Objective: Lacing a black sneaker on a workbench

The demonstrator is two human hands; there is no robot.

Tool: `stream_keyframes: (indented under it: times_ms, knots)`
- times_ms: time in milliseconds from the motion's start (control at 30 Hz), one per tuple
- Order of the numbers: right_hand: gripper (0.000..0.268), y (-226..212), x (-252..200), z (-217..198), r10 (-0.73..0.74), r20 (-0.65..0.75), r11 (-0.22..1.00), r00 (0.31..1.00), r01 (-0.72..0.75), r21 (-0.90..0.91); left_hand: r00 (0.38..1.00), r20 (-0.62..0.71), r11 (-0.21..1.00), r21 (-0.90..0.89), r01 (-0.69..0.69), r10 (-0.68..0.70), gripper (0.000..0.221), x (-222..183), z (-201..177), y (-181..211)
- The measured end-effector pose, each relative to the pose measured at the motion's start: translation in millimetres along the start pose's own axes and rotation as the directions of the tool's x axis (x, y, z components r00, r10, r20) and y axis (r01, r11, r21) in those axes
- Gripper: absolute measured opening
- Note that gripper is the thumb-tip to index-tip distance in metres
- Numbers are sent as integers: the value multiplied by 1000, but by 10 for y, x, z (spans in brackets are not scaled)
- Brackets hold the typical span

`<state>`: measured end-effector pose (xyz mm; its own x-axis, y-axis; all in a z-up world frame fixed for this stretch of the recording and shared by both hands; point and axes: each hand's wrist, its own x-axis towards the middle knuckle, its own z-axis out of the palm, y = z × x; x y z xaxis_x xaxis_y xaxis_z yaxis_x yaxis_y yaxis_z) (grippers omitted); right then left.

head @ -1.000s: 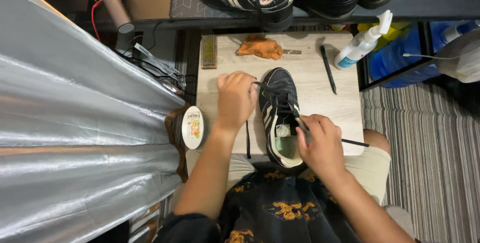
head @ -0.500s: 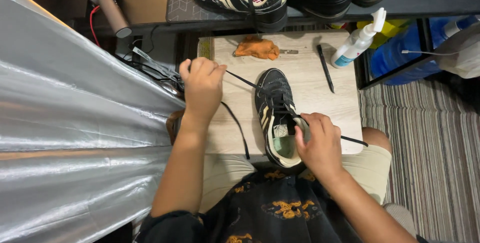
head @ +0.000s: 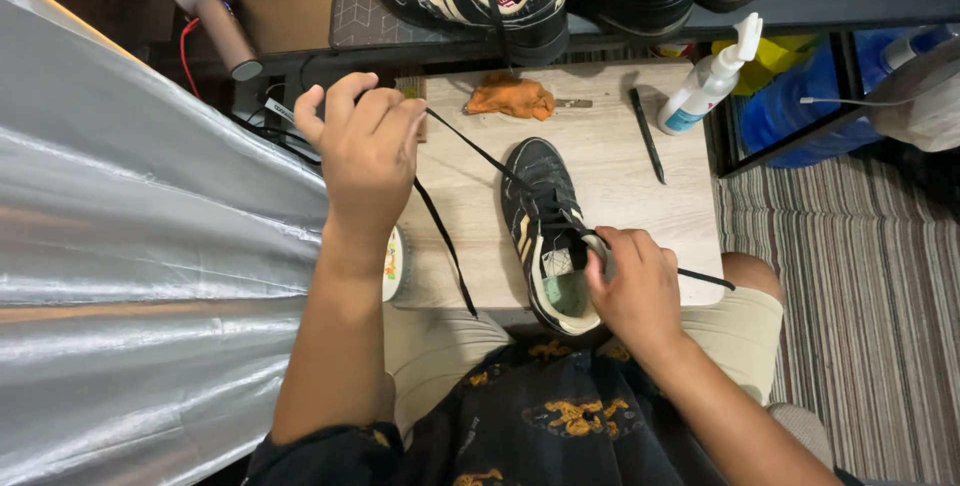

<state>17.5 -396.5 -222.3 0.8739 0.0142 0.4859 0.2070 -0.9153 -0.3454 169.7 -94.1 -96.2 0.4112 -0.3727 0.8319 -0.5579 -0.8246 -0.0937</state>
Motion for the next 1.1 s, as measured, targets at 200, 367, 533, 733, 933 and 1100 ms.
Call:
stream_keyframes:
  times_ms: [200,367,533,733,933,1100]
  knots:
    - [36,-88,112,-105,19,80,1000,997,-17,-22,999,-1,991,-126,51,-51,10,235,-185,246]
    - [34,-65,477,-166,57,220,992,974,-80,98,941,150,877,-343,336,-302,17,465,-484,624]
    - [20,55,902,105,-53,274,990,960,16,137,455,620,485,-134,864,-639,10,689,-878,841]
    - [22,-113,1150,269,93,558,988,825,-145,51,236,902,342,-107,934,-362,25,742,-1285,974]
    - [62,-580,1125,-608,150,889,339,433,-867,366,717,696,525,-626,576,43,8,277,-1316,1665]
    - [26,-118,947,-408,38,884,111,465,-881,459,459,799,706,-578,408,388,36,123,-1005,2201]
